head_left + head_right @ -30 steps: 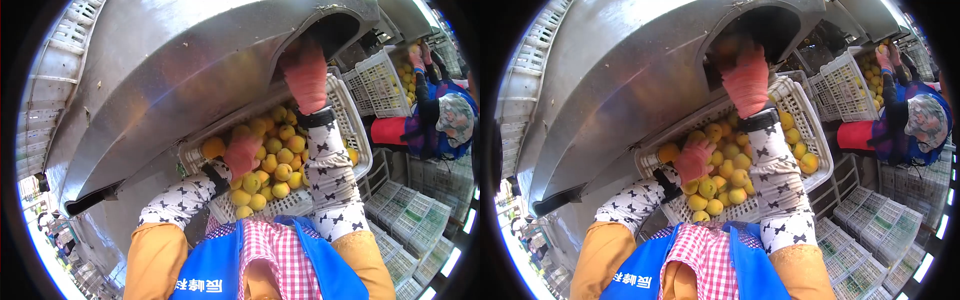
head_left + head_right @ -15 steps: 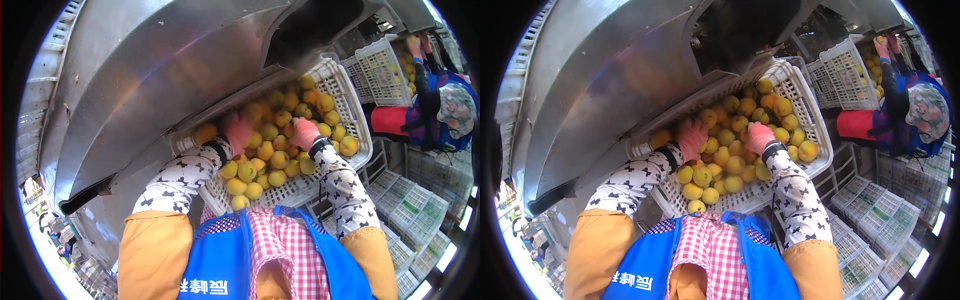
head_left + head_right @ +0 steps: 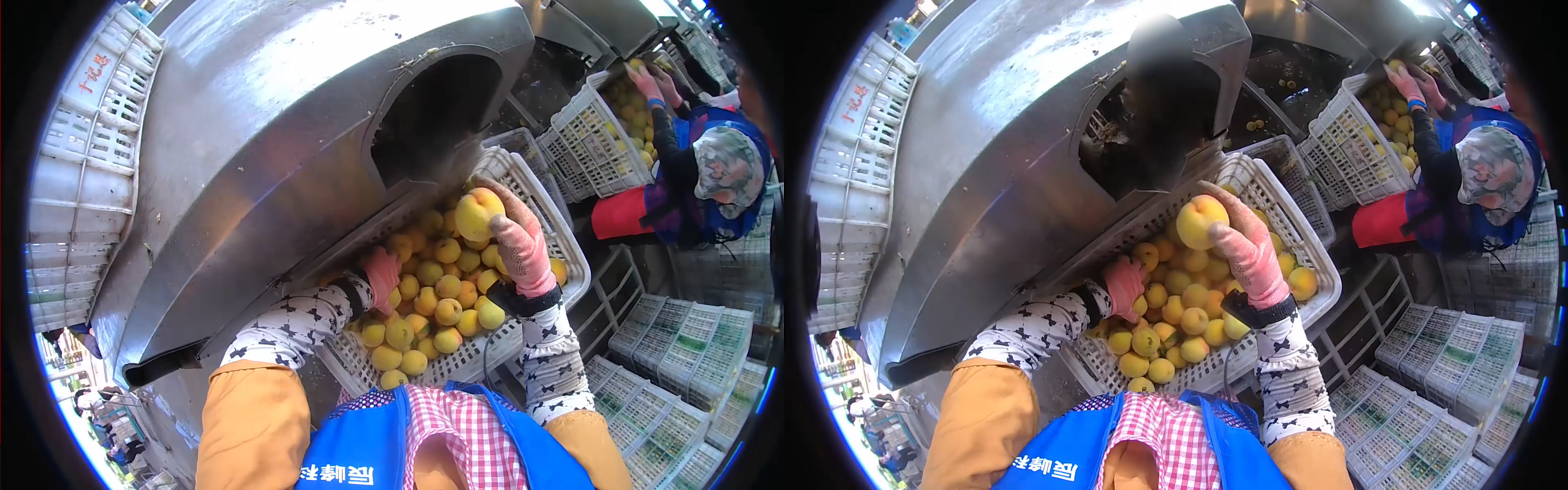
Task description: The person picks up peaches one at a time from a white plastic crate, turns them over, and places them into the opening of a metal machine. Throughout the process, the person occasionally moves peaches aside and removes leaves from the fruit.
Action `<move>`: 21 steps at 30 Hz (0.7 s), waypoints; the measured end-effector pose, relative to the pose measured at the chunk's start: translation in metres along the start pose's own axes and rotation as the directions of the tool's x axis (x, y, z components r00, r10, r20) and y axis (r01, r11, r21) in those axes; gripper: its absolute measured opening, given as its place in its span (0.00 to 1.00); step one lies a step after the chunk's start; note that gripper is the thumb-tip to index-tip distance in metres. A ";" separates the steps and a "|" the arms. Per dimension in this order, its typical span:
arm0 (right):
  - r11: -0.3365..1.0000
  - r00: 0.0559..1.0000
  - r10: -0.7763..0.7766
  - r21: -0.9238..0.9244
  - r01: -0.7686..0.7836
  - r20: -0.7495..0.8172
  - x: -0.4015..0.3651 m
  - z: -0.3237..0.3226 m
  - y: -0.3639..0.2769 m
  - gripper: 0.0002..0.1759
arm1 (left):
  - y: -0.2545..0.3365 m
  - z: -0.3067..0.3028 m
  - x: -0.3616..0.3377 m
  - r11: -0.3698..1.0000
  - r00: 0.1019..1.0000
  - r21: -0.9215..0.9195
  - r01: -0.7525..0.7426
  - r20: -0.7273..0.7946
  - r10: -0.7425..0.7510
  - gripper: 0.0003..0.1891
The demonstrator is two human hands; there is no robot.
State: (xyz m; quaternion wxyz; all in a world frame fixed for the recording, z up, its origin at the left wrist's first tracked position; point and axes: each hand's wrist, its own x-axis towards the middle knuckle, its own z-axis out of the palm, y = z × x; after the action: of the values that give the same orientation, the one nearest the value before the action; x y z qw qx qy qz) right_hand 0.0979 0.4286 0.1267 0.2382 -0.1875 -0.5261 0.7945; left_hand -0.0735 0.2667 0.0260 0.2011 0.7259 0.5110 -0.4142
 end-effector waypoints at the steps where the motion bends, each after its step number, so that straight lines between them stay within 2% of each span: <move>1: 0.995 0.996 -0.090 -0.055 0.088 -0.019 0.012 0.007 -0.002 0.43 | -0.001 0.003 0.002 1.000 1.000 0.019 -0.009 0.023 0.009 0.44; 2: 0.978 0.983 -0.178 -0.111 0.174 -0.032 0.025 0.014 -0.005 0.42 | -0.004 0.007 0.004 0.999 1.000 0.029 0.014 0.020 -0.014 0.44; 3: 0.912 0.959 -0.283 -0.310 0.268 -0.004 0.040 0.017 -0.006 0.38 | -0.004 0.012 0.006 1.000 1.000 -0.004 0.004 -0.003 -0.004 0.44; 5: 0.681 0.905 -0.423 -0.646 0.346 0.039 0.068 0.027 0.009 0.31 | -0.002 0.019 0.004 0.996 0.998 -0.084 0.002 -0.061 -0.007 0.42; 6: 0.533 0.883 -0.463 -0.771 0.349 0.079 0.080 0.028 0.022 0.30 | -0.002 0.023 0.005 0.996 0.998 -0.085 0.011 -0.064 -0.016 0.42; 7: 0.440 0.858 -0.508 -0.832 0.337 0.079 0.083 0.037 0.021 0.28 | -0.003 0.028 0.008 0.996 0.999 -0.086 -0.031 -0.041 0.028 0.41; 8: 0.436 0.857 -0.509 -0.833 0.341 0.084 0.083 0.038 0.016 0.28 | -0.006 0.031 0.013 0.993 0.997 -0.092 -0.078 -0.020 0.076 0.40; 10: 0.179 0.891 -0.447 -0.967 0.182 0.085 0.080 0.041 0.004 0.28 | -0.008 0.040 0.022 0.988 0.993 -0.114 -0.102 -0.062 0.096 0.38; 12: 0.160 0.888 -0.448 -0.969 0.190 0.101 0.078 0.046 0.002 0.29 | -0.008 0.047 0.031 0.981 0.988 -0.144 -0.131 -0.103 0.117 0.36; 14: 0.150 0.889 -0.445 -0.969 0.195 0.111 0.094 0.046 0.013 0.30 | -0.008 0.049 0.039 0.943 0.973 -0.253 -0.215 -0.137 0.185 0.33; 15: 0.018 0.874 -0.438 -0.970 0.243 0.211 0.124 0.043 0.029 0.30 | -0.008 0.046 0.043 0.936 0.971 -0.268 -0.227 -0.132 0.198 0.33; 16: -0.105 0.860 -0.413 -0.954 0.282 0.300 0.140 0.041 0.042 0.31 | -0.004 0.036 0.046 0.938 0.971 -0.252 -0.240 -0.052 0.234 0.32; 17: -0.087 0.878 -0.389 -0.960 0.266 0.279 0.141 0.042 0.041 0.31 | 0.003 0.028 0.046 0.937 0.961 -0.234 -0.260 0.029 0.274 0.31; 19: 0.072 0.672 -0.701 -0.914 0.399 0.238 0.145 0.054 0.011 0.38 | 0.003 0.011 0.038 0.929 0.957 -0.258 -0.264 0.052 0.286 0.32; 20: 0.081 0.683 -0.694 -0.917 0.391 0.230 0.129 0.055 -0.002 0.38 | 0.004 0.006 0.034 0.929 0.957 -0.271 -0.253 0.068 0.281 0.33; 21: 0.282 0.735 -0.667 -0.872 0.400 0.121 0.105 0.051 -0.020 0.38 | -0.002 0.011 0.030 0.928 0.956 -0.270 -0.257 0.070 0.285 0.33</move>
State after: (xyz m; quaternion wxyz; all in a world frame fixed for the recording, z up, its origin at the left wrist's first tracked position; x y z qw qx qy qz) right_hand -0.0124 0.4574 0.1591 0.4349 -0.1955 -0.8394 0.2608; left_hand -0.0754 0.2769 -0.0044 0.3766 0.7336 0.4437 -0.3510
